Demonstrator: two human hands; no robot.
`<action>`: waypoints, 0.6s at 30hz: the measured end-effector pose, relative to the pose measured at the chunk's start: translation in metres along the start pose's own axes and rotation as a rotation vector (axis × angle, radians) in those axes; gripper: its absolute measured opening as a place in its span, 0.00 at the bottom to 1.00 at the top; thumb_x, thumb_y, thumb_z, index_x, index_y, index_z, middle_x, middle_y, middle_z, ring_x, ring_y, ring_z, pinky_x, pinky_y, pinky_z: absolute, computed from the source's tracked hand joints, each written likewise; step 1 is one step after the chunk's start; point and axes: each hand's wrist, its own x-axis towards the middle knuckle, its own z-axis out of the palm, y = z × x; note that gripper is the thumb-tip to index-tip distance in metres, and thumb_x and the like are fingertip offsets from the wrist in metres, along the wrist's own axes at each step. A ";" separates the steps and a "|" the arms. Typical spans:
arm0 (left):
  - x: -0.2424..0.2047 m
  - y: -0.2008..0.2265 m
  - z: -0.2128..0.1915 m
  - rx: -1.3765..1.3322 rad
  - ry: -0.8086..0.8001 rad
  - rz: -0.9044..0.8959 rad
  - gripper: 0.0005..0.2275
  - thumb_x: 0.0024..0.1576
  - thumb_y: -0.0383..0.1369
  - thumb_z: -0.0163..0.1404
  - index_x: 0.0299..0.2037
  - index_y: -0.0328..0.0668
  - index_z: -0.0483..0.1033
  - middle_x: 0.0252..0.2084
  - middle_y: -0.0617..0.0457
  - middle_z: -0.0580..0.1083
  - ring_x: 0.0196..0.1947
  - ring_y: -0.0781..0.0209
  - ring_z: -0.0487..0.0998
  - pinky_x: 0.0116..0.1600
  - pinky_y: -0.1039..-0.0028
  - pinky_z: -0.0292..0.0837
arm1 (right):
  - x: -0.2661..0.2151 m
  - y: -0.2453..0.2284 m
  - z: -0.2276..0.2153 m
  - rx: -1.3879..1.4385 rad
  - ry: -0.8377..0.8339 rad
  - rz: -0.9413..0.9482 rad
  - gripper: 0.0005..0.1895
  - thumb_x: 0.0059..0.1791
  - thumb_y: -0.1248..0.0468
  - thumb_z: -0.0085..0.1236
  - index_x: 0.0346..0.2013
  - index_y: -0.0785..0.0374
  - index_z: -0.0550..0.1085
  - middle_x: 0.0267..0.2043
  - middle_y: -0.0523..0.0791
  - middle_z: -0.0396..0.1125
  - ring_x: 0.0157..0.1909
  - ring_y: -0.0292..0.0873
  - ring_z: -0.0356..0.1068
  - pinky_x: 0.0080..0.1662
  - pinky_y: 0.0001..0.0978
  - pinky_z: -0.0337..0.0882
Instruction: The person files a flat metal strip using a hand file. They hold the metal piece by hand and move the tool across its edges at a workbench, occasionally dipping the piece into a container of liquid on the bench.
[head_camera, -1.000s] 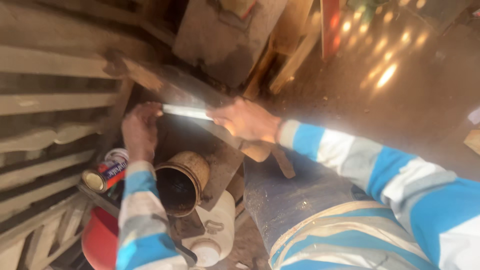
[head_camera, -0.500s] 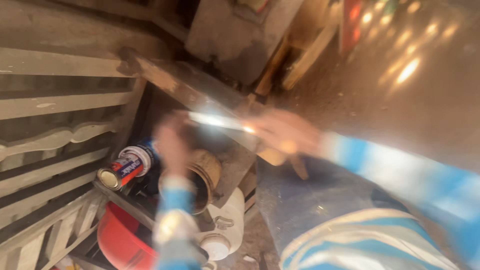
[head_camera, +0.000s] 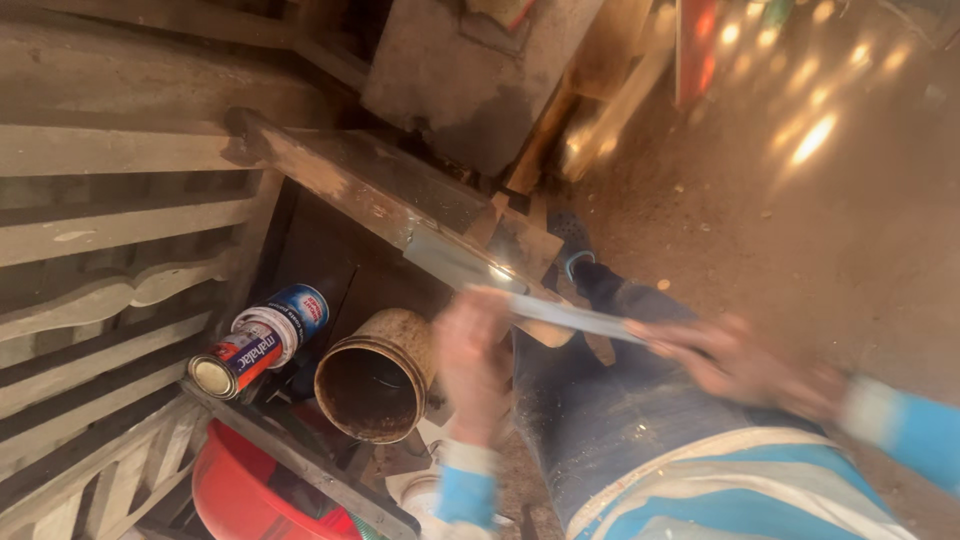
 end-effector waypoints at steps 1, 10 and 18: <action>0.015 -0.010 -0.015 -0.262 -0.031 -0.240 0.09 0.59 0.23 0.47 0.42 0.38 0.81 0.41 0.45 0.81 0.46 0.47 0.80 0.52 0.65 0.74 | 0.021 0.004 0.009 0.029 -0.012 0.009 0.22 0.58 0.53 0.43 0.66 0.48 0.70 0.49 0.48 0.78 0.34 0.41 0.79 0.37 0.32 0.78; 0.117 -0.056 -0.116 0.563 0.034 0.251 0.10 0.56 0.20 0.51 0.41 0.41 0.84 0.44 0.44 0.81 0.45 0.47 0.82 0.51 0.61 0.76 | 0.169 -0.013 0.052 -0.035 -0.121 0.080 0.19 0.56 0.55 0.45 0.60 0.47 0.76 0.40 0.52 0.76 0.37 0.56 0.77 0.45 0.48 0.74; -0.017 0.003 0.023 0.507 0.099 0.482 0.12 0.52 0.20 0.51 0.44 0.37 0.81 0.47 0.48 0.80 0.54 0.50 0.80 0.58 0.62 0.70 | -0.026 -0.008 -0.012 -0.049 0.138 -0.128 0.17 0.61 0.50 0.42 0.64 0.43 0.67 0.46 0.49 0.76 0.34 0.41 0.78 0.36 0.28 0.79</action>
